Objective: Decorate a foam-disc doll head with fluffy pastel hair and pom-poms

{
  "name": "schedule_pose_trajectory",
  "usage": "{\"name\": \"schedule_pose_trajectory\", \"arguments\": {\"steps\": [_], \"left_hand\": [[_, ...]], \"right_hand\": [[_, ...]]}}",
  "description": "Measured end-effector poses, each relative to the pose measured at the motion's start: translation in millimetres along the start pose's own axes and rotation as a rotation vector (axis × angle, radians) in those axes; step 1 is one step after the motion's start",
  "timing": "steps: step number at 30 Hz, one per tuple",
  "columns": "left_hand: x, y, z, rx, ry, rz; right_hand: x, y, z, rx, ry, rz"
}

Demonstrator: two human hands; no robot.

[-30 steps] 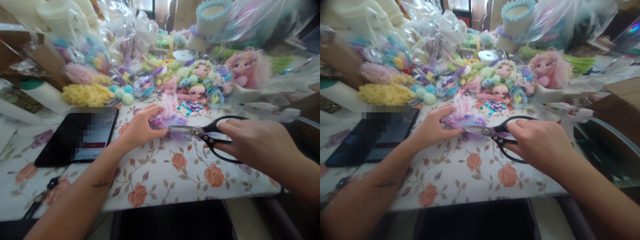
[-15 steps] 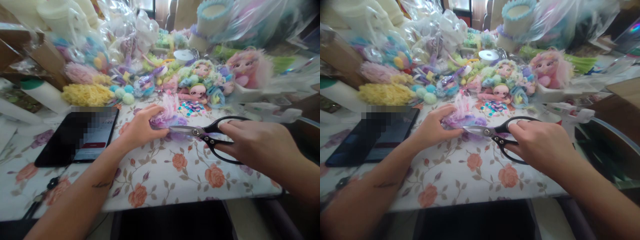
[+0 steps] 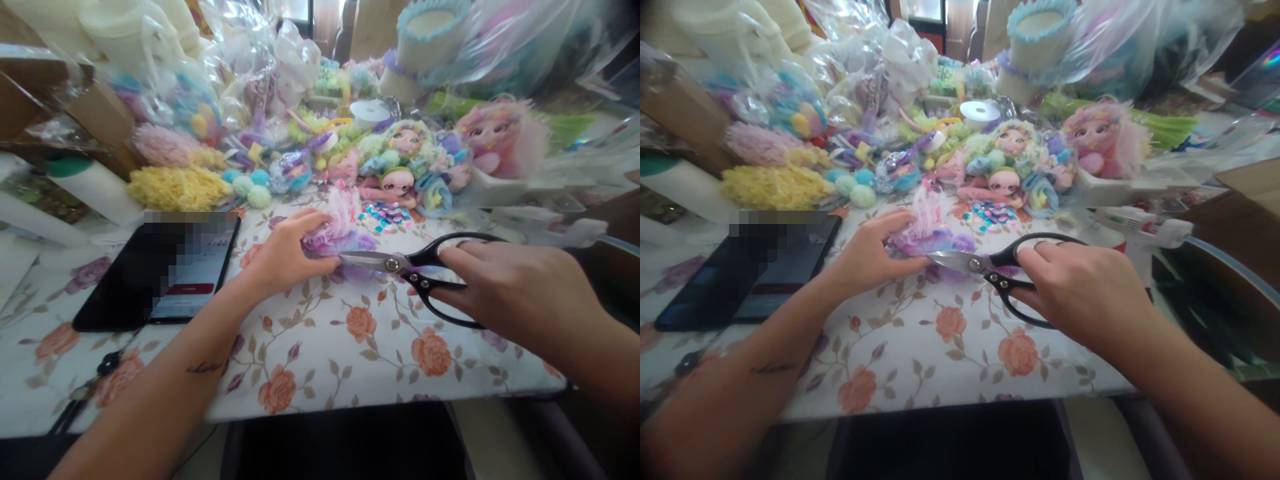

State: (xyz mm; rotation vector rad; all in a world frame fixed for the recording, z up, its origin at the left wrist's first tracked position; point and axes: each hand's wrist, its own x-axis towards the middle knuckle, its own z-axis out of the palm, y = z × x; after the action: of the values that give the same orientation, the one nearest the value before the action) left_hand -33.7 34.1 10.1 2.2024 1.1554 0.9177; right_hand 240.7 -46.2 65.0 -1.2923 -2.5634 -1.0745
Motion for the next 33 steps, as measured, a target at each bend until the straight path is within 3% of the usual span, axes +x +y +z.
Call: {"name": "schedule_pose_trajectory", "arguments": {"steps": [33], "left_hand": [[-1.0,-1.7,0.7,-0.005,0.009,0.016]], "right_hand": [[6.3,-0.6,-1.0,0.012,-0.001,-0.029]]}}
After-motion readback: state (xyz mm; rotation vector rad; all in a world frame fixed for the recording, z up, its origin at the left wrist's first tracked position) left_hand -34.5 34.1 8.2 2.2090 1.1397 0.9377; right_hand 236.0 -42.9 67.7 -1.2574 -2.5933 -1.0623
